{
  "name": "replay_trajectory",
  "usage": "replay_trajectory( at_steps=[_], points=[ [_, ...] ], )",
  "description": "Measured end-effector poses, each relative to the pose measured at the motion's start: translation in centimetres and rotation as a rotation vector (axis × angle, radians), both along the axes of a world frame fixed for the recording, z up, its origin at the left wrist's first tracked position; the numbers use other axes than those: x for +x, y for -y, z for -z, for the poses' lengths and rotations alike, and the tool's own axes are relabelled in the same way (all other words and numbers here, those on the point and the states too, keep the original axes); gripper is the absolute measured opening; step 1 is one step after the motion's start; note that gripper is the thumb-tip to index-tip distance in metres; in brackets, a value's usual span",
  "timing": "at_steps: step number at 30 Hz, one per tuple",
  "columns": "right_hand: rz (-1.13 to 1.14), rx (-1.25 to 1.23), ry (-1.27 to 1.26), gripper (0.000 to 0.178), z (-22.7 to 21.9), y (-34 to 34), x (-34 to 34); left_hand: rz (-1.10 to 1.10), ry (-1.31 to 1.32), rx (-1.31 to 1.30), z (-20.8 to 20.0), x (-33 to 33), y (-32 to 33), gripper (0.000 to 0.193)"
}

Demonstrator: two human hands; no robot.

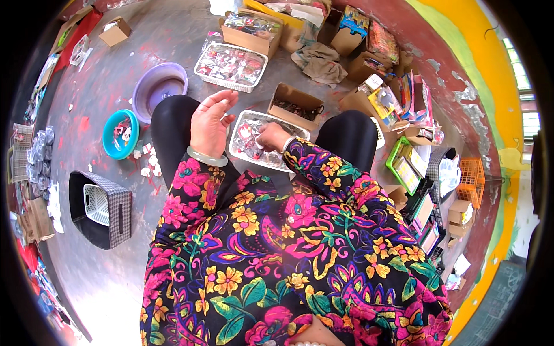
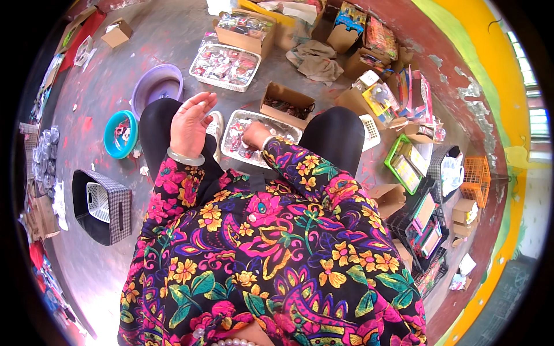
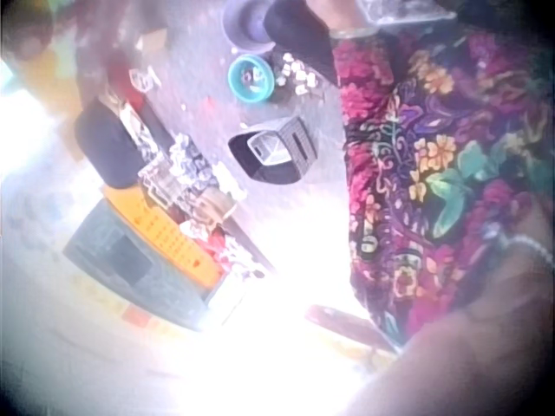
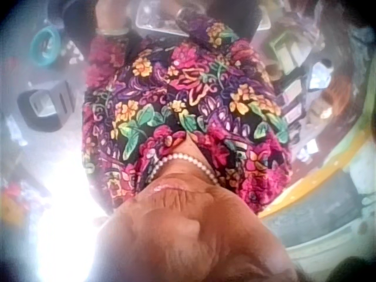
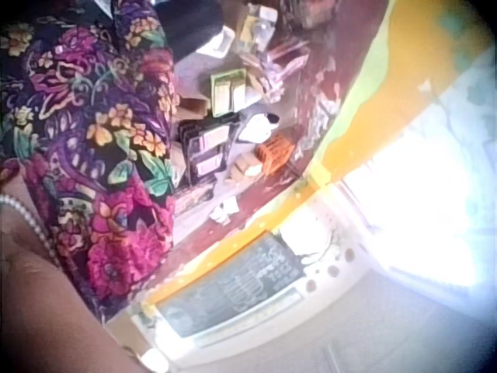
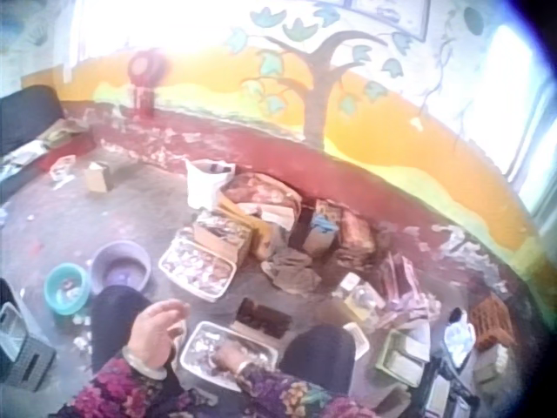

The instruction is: The person sits on the floor and sorts small items from a white plastic basket into a cardboard box. They pick up individual items, inspect them briefly, and place them into the box. The person handles various small objects, including what appears to be hair accessories or small hardware.

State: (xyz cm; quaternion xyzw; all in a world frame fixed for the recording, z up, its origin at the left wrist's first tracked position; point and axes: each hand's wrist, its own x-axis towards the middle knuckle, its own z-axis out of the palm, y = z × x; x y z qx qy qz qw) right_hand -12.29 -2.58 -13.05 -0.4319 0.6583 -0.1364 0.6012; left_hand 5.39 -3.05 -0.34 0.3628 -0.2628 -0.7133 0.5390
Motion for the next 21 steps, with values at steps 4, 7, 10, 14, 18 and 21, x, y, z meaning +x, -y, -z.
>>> replay_trajectory(
  at_steps=[4,7,10,14,18,21],
  points=[
    [-0.189,-0.174,-0.396,0.024,4.8,0.5,-1.3,0.015,0.034,0.02,0.3,0.2,-0.2,0.019],
    [-0.19,-0.348,-0.697,0.031,7.3,1.7,-3.9,0.033,0.051,0.007,0.5,0.1,0.1,0.02],
    [-0.162,-0.337,-0.361,0.03,4.9,3.0,-4.2,0.047,0.063,0.007,0.3,-0.1,0.1,0.021],
    [0.211,-0.364,0.329,0.023,-8.2,1.8,-3.7,0.063,0.079,0.02,0.5,-0.1,-0.1,0.022],
    [0.335,-0.715,0.387,0.019,-17.7,-0.7,-9.4,0.09,0.067,0.013,0.0,-0.6,-0.3,0.025],
    [0.523,-0.917,0.185,0.015,-20.4,-2.6,-16.1,0.126,0.007,0.013,0.6,-0.9,-0.1,0.021]
  ],
)
